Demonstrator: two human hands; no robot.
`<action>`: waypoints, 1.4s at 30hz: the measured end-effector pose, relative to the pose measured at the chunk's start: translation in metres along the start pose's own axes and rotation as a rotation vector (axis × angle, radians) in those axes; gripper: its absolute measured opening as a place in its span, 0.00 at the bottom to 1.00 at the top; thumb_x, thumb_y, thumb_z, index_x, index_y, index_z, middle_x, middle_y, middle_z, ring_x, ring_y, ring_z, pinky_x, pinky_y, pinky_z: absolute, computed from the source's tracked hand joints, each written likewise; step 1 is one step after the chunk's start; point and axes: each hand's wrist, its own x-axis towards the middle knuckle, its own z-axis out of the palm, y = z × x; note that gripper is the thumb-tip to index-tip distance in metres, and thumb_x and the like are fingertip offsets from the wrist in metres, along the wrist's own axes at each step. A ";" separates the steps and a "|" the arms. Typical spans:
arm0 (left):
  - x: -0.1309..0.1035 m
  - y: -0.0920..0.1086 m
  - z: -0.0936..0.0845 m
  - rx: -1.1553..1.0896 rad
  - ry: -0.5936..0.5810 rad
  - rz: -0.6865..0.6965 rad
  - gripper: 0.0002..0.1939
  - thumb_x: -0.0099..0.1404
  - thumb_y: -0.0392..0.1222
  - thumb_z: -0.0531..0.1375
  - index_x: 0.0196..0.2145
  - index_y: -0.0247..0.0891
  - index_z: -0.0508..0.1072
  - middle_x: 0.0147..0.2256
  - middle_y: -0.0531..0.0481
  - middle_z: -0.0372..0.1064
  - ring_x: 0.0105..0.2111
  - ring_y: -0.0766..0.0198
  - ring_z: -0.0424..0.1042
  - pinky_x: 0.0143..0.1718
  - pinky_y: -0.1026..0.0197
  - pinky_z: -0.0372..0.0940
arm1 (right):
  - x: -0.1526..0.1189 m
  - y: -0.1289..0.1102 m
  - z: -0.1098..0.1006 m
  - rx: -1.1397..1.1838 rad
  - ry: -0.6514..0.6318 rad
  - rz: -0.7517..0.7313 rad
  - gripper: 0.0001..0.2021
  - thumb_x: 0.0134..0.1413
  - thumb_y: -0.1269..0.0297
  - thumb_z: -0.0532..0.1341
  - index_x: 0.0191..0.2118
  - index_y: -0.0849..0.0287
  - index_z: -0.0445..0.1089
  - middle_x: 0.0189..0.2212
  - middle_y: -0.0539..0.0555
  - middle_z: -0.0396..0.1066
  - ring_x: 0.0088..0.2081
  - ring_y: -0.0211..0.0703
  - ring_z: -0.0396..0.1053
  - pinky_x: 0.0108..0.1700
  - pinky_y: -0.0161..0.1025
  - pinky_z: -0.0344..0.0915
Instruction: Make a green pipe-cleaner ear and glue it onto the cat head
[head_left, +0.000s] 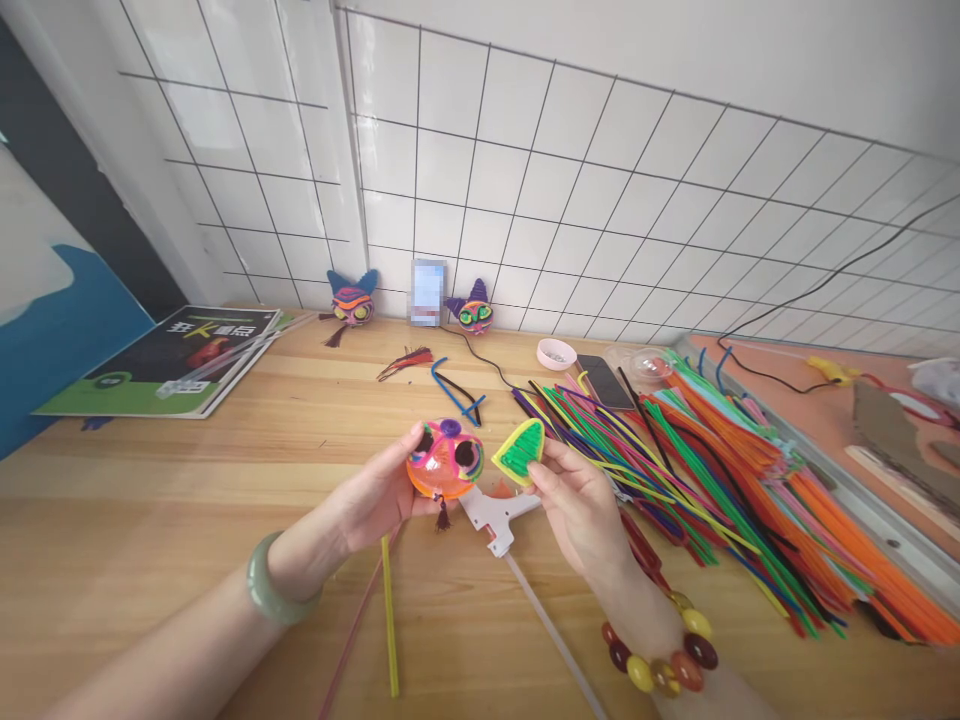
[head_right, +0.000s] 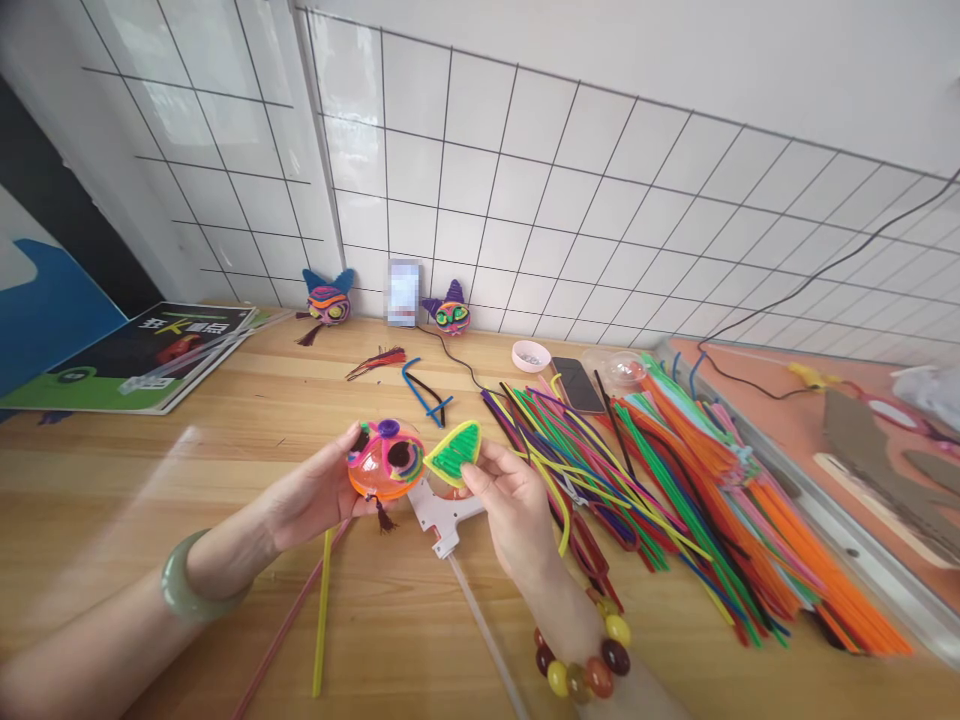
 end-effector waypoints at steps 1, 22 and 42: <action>0.000 0.000 0.000 0.005 0.001 -0.004 0.21 0.62 0.51 0.51 0.45 0.34 0.68 0.39 0.42 0.72 0.34 0.60 0.72 0.31 0.63 0.67 | 0.000 0.000 0.000 0.004 -0.003 -0.004 0.11 0.44 0.66 0.63 0.38 0.56 0.72 0.36 0.54 0.72 0.34 0.41 0.68 0.30 0.35 0.65; -0.011 0.012 -0.012 1.401 0.308 0.413 0.53 0.45 0.45 0.64 0.61 0.46 0.35 0.47 0.45 0.60 0.43 0.55 0.65 0.46 0.52 0.57 | -0.004 0.007 0.000 0.016 -0.158 -0.005 0.11 0.47 0.67 0.62 0.39 0.57 0.70 0.34 0.54 0.72 0.36 0.43 0.69 0.39 0.40 0.65; 0.005 0.007 -0.029 1.261 0.227 0.337 0.36 0.39 0.55 0.66 0.44 0.36 0.62 0.36 0.46 0.69 0.34 0.55 0.70 0.33 0.55 0.65 | -0.001 0.008 -0.003 -0.028 -0.103 -0.049 0.11 0.46 0.66 0.63 0.39 0.57 0.71 0.33 0.54 0.73 0.35 0.42 0.70 0.35 0.39 0.68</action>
